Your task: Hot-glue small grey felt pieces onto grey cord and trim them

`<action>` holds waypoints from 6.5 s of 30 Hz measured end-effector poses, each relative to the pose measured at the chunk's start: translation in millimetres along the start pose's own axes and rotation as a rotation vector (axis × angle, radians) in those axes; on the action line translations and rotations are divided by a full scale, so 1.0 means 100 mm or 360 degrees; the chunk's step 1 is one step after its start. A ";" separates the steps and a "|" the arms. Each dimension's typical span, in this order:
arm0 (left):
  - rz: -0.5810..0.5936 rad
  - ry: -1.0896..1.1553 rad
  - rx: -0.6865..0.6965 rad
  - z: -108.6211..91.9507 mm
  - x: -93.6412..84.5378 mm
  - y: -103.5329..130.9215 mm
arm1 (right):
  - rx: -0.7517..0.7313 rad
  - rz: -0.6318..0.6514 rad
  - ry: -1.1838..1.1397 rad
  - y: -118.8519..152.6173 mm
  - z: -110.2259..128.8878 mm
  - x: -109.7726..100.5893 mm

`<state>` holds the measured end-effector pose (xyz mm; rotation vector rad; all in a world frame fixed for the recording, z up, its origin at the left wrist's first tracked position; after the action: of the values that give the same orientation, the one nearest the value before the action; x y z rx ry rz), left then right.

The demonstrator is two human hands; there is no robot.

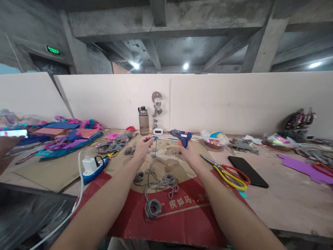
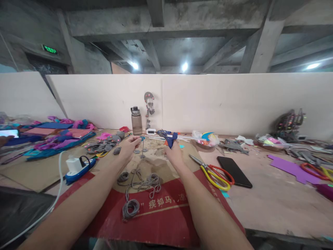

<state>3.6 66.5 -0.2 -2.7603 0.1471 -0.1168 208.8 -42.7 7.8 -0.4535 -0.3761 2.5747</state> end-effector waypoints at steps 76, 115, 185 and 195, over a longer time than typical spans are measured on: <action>0.0021 0.0178 0.0176 -0.18 0.08 0.08 | -0.0519 0.0169 -0.0026 0.32 0.27 0.26; 0.0029 0.0137 0.0226 -0.21 0.08 0.11 | -0.0564 0.0156 0.0039 0.40 0.37 0.27; 0.0027 0.0087 0.0159 -0.20 0.07 0.11 | -0.0583 0.0173 -0.0065 0.38 0.33 0.27; 0.0021 0.0121 0.0124 -0.18 0.07 0.11 | -0.0537 0.0158 -0.0075 0.38 0.34 0.27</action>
<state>7.6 49.1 12.8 -2.6780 0.1768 -0.2195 157.6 -67.0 19.2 -0.5404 -0.8310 2.6272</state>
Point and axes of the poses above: each hand's wrist, its own y-axis away from the middle knuckle, its own x-axis out of the palm, z = x × y, the point moved 5 cm from there along -y, towards the middle knuckle, and after that the axes turned 10 degrees about -y, right-handed, at the moved point
